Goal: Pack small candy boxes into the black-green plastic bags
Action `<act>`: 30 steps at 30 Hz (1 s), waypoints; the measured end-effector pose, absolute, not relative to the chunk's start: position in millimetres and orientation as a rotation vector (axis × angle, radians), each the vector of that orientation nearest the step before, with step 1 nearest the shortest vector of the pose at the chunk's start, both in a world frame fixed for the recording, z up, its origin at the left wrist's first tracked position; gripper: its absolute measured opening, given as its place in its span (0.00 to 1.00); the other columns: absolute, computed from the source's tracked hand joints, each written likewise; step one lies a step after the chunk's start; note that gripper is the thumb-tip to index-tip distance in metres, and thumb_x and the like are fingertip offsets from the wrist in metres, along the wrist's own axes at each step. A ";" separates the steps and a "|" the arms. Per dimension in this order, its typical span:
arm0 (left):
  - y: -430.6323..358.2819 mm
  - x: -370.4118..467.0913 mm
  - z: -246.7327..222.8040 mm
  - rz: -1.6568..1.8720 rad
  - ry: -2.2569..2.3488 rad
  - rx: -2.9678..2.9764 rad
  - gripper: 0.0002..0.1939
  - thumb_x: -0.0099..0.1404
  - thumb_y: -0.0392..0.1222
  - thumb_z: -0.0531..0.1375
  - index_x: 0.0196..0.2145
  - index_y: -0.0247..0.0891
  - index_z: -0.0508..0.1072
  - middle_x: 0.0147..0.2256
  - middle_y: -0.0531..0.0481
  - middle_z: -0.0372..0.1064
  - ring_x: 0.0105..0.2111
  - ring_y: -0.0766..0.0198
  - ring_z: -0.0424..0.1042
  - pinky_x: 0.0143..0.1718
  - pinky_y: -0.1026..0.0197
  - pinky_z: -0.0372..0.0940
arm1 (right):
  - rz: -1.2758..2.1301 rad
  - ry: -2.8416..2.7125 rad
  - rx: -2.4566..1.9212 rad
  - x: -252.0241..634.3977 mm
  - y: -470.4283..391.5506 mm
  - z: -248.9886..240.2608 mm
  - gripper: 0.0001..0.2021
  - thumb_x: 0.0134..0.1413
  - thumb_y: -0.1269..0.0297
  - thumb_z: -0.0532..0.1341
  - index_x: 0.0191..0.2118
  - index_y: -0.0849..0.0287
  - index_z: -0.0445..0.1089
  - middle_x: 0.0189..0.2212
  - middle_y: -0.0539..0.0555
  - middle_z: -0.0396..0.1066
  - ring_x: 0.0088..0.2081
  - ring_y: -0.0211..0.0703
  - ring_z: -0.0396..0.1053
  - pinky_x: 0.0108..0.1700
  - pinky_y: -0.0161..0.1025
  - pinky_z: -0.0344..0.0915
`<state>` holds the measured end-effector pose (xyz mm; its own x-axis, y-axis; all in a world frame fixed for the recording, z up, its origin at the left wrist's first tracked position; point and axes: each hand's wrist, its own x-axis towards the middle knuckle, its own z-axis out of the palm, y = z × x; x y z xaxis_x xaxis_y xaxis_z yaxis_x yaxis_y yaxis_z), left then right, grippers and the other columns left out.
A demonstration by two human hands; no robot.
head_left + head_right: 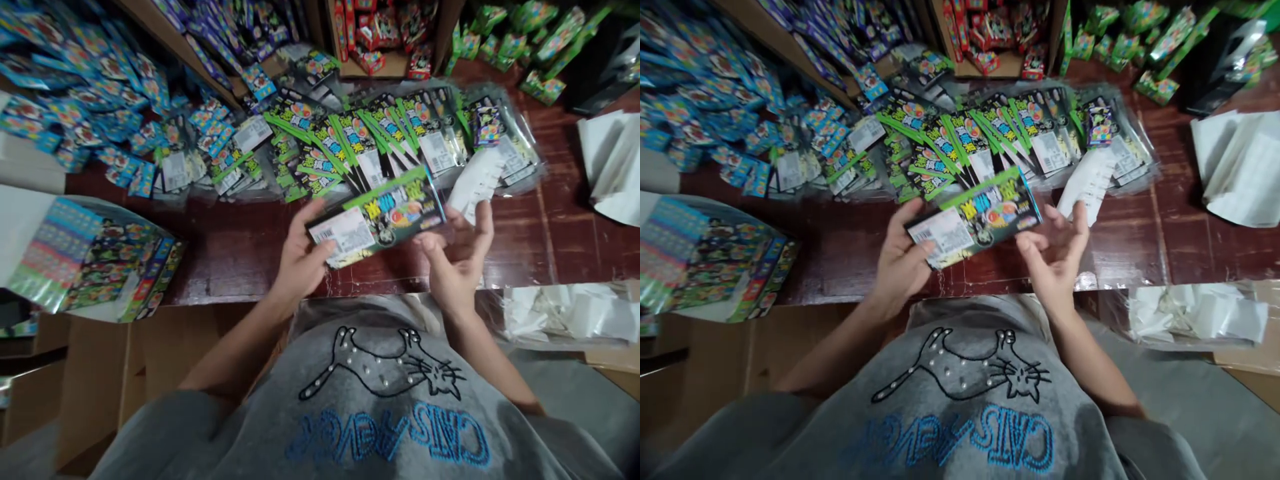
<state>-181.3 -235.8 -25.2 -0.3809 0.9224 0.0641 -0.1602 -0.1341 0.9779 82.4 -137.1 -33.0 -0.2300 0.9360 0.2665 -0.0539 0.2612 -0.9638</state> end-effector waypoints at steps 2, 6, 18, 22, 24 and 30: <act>-254.3 -161.5 -31.9 1.546 1.343 0.998 0.25 0.66 0.47 0.74 0.58 0.49 0.73 0.51 0.50 0.76 0.48 0.60 0.78 0.49 0.56 0.75 | 1.076 -1.466 -0.890 71.2 -135.4 -29.6 0.42 0.65 0.56 0.69 0.76 0.26 0.46 0.64 0.53 0.65 0.46 0.41 0.78 0.52 0.46 0.81; -256.3 -144.1 -25.6 1.427 1.308 1.160 0.20 0.68 0.46 0.72 0.53 0.44 0.70 0.49 0.48 0.76 0.46 0.62 0.79 0.44 0.62 0.74 | 1.120 -1.642 -0.858 62.2 -136.3 -15.0 0.45 0.66 0.56 0.67 0.78 0.28 0.40 0.58 0.53 0.68 0.41 0.41 0.76 0.47 0.44 0.81; -240.8 -151.9 -18.2 1.243 1.258 1.225 0.19 0.73 0.45 0.66 0.57 0.43 0.67 0.49 0.45 0.76 0.46 0.60 0.79 0.45 0.60 0.74 | 1.456 -1.750 -0.756 73.5 -139.9 -33.6 0.39 0.67 0.56 0.67 0.78 0.33 0.51 0.45 0.49 0.75 0.37 0.39 0.75 0.47 0.41 0.80; -231.0 -153.9 -11.4 1.370 1.321 1.195 0.07 0.76 0.46 0.63 0.44 0.40 0.72 0.50 0.45 0.79 0.52 0.58 0.79 0.57 0.53 0.72 | 1.429 -1.755 -0.837 68.3 -136.0 -26.0 0.42 0.66 0.54 0.68 0.78 0.34 0.49 0.47 0.50 0.76 0.44 0.43 0.77 0.53 0.46 0.80; -227.8 -155.4 -8.4 1.421 1.364 1.144 0.08 0.75 0.45 0.65 0.45 0.41 0.71 0.47 0.46 0.81 0.51 0.58 0.80 0.56 0.52 0.72 | 1.391 -1.761 -0.868 62.6 -137.1 -20.2 0.48 0.66 0.53 0.69 0.80 0.34 0.39 0.52 0.53 0.77 0.51 0.46 0.77 0.57 0.48 0.79; -228.2 -161.2 10.9 1.283 1.450 1.136 0.10 0.72 0.48 0.67 0.43 0.40 0.77 0.46 0.46 0.82 0.46 0.60 0.81 0.47 0.58 0.74 | 1.479 -1.749 -0.795 57.4 -140.1 -6.2 0.50 0.63 0.53 0.71 0.80 0.33 0.40 0.45 0.51 0.81 0.47 0.50 0.80 0.54 0.51 0.80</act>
<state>-161.2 -228.2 10.9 -0.2081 0.9775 -0.0351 0.0842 0.0537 0.9950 57.4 -140.1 -6.2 -0.5654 0.8155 0.1236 0.0139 0.1593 -0.9871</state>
